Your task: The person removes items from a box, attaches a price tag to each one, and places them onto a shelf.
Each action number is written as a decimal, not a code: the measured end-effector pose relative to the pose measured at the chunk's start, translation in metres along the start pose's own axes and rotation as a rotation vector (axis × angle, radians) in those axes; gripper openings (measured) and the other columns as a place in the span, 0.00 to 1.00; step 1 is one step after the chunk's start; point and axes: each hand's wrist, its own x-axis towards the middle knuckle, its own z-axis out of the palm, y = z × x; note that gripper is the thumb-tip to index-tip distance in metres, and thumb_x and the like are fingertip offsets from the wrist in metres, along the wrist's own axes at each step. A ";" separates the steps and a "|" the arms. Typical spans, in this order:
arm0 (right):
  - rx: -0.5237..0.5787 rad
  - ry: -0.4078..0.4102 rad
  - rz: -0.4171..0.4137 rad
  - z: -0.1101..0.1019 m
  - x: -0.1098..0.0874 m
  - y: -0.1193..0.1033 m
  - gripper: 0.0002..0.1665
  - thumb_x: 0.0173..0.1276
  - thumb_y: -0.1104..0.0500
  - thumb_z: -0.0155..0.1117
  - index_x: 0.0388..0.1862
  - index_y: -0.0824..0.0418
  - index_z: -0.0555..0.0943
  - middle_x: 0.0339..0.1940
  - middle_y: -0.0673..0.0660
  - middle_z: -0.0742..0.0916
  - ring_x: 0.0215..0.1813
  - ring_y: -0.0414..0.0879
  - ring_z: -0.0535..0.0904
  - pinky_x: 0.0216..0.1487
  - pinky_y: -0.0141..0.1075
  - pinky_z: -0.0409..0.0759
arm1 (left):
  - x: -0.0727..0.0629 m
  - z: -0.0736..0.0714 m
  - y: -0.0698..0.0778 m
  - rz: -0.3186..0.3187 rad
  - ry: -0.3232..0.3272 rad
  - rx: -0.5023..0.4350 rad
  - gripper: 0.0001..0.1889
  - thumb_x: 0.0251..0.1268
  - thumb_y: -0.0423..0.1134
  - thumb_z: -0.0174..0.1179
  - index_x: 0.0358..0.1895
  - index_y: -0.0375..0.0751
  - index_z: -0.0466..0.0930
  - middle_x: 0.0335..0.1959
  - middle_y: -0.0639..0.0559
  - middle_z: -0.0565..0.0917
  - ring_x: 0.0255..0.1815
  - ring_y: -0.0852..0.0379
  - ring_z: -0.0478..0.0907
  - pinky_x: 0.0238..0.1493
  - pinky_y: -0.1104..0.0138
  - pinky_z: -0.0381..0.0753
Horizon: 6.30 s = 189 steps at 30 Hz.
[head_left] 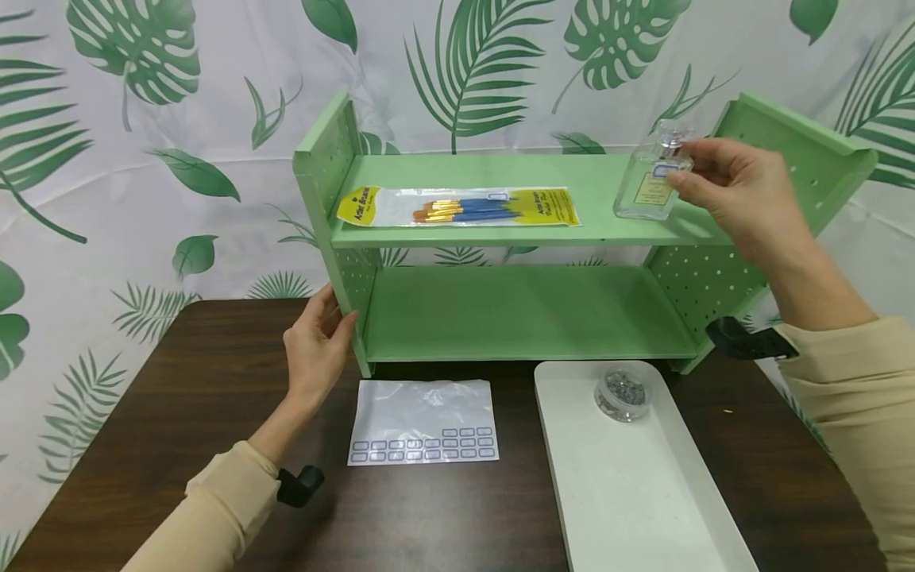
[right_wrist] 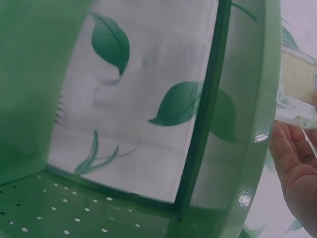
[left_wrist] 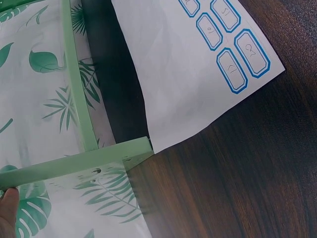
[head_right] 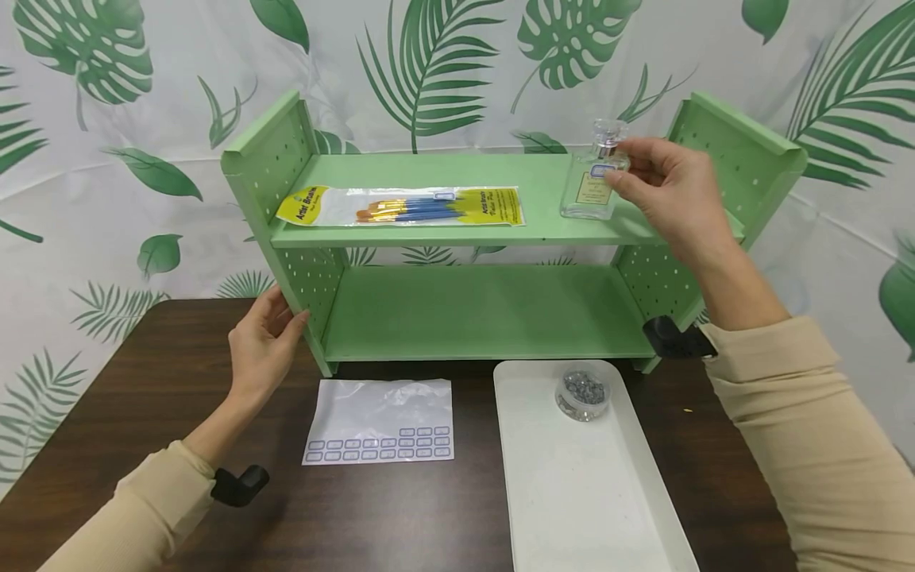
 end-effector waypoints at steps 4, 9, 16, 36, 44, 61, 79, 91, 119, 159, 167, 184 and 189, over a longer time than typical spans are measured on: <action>-0.063 -0.001 -0.005 -0.001 -0.002 0.001 0.25 0.62 0.67 0.64 0.59 0.62 0.75 0.37 0.42 0.84 0.40 0.33 0.79 0.39 0.18 0.77 | -0.001 0.001 0.000 0.001 -0.001 -0.002 0.24 0.57 0.21 0.60 0.59 0.30 0.73 0.53 0.34 0.79 0.52 0.41 0.79 0.44 0.81 0.76; 0.033 0.071 -0.042 -0.004 -0.013 0.003 0.29 0.61 0.65 0.65 0.63 0.64 0.72 0.40 0.45 0.83 0.43 0.35 0.78 0.41 0.17 0.76 | -0.001 0.001 0.000 -0.003 -0.004 -0.002 0.24 0.57 0.21 0.60 0.59 0.31 0.73 0.52 0.34 0.80 0.51 0.41 0.79 0.44 0.81 0.76; 0.346 0.317 -0.206 -0.006 -0.035 0.004 0.16 0.58 0.72 0.65 0.47 0.68 0.80 0.35 0.56 0.83 0.39 0.43 0.82 0.39 0.25 0.81 | -0.001 0.002 0.002 0.005 0.007 -0.004 0.24 0.55 0.19 0.60 0.58 0.29 0.73 0.52 0.33 0.79 0.50 0.40 0.79 0.43 0.82 0.76; -0.389 0.321 -0.121 -0.021 -0.143 0.109 0.13 0.60 0.70 0.65 0.46 0.65 0.82 0.29 0.33 0.82 0.31 0.25 0.78 0.33 0.13 0.72 | -0.001 -0.002 0.002 -0.022 0.010 -0.006 0.24 0.56 0.21 0.60 0.59 0.32 0.73 0.52 0.35 0.80 0.49 0.40 0.80 0.44 0.80 0.76; -0.651 0.050 -0.029 -0.031 -0.169 0.157 0.20 0.64 0.63 0.64 0.53 0.71 0.76 0.35 0.39 0.81 0.34 0.16 0.68 0.28 0.17 0.70 | -0.001 -0.002 0.003 -0.048 0.015 -0.008 0.24 0.57 0.21 0.60 0.59 0.32 0.74 0.52 0.35 0.80 0.49 0.39 0.80 0.44 0.81 0.76; -0.723 -0.218 0.213 -0.029 -0.175 0.182 0.29 0.65 0.56 0.64 0.58 0.75 0.71 0.41 0.64 0.82 0.32 0.29 0.69 0.27 0.29 0.74 | -0.017 -0.009 0.007 -0.156 0.009 0.009 0.27 0.58 0.27 0.62 0.63 0.36 0.69 0.57 0.44 0.78 0.54 0.50 0.78 0.47 0.79 0.77; -0.655 -0.244 0.257 -0.022 -0.174 0.189 0.27 0.65 0.61 0.63 0.59 0.76 0.70 0.36 0.59 0.79 0.28 0.34 0.70 0.24 0.29 0.75 | -0.074 0.037 0.032 -0.370 -0.209 -0.250 0.20 0.59 0.25 0.61 0.55 0.28 0.72 0.49 0.37 0.80 0.46 0.57 0.79 0.48 0.72 0.80; -0.658 -0.263 0.259 -0.021 -0.176 0.193 0.23 0.65 0.65 0.61 0.57 0.75 0.72 0.33 0.57 0.77 0.27 0.36 0.69 0.23 0.29 0.71 | -0.092 0.123 0.062 -0.480 -0.557 -0.363 0.24 0.61 0.35 0.62 0.60 0.36 0.70 0.54 0.41 0.78 0.54 0.46 0.77 0.50 0.70 0.79; -0.661 -0.251 0.252 -0.019 -0.176 0.189 0.21 0.64 0.68 0.60 0.56 0.73 0.73 0.30 0.56 0.76 0.23 0.36 0.69 0.20 0.30 0.72 | -0.114 0.255 0.074 -0.524 -0.656 -0.185 0.35 0.50 0.35 0.71 0.64 0.35 0.67 0.62 0.45 0.74 0.61 0.46 0.72 0.54 0.68 0.76; -0.674 -0.245 0.236 -0.017 -0.180 0.190 0.22 0.63 0.69 0.61 0.56 0.72 0.73 0.28 0.55 0.76 0.23 0.36 0.69 0.20 0.29 0.74 | -0.126 0.287 0.067 -0.384 -0.561 0.091 0.35 0.40 0.42 0.77 0.56 0.40 0.74 0.52 0.49 0.77 0.54 0.54 0.73 0.56 0.66 0.73; -0.676 -0.253 0.248 -0.016 -0.180 0.193 0.23 0.64 0.68 0.61 0.57 0.72 0.73 0.29 0.55 0.76 0.23 0.36 0.69 0.20 0.29 0.73 | -0.127 0.281 0.070 -0.426 -0.607 0.083 0.34 0.42 0.44 0.76 0.56 0.41 0.74 0.52 0.51 0.80 0.54 0.53 0.75 0.55 0.66 0.74; -0.713 -0.257 0.226 -0.018 -0.178 0.191 0.22 0.64 0.68 0.61 0.57 0.73 0.73 0.28 0.55 0.76 0.22 0.36 0.68 0.19 0.29 0.70 | -0.107 0.231 0.092 -0.483 -0.690 -0.165 0.33 0.46 0.44 0.74 0.58 0.41 0.72 0.48 0.55 0.80 0.40 0.67 0.76 0.35 0.77 0.74; -0.710 -0.256 0.235 -0.018 -0.179 0.192 0.22 0.64 0.67 0.61 0.57 0.73 0.73 0.30 0.56 0.77 0.23 0.36 0.69 0.19 0.30 0.70 | -0.102 0.209 0.091 -0.513 -0.713 -0.233 0.32 0.47 0.43 0.74 0.57 0.41 0.72 0.48 0.53 0.81 0.46 0.60 0.80 0.39 0.76 0.78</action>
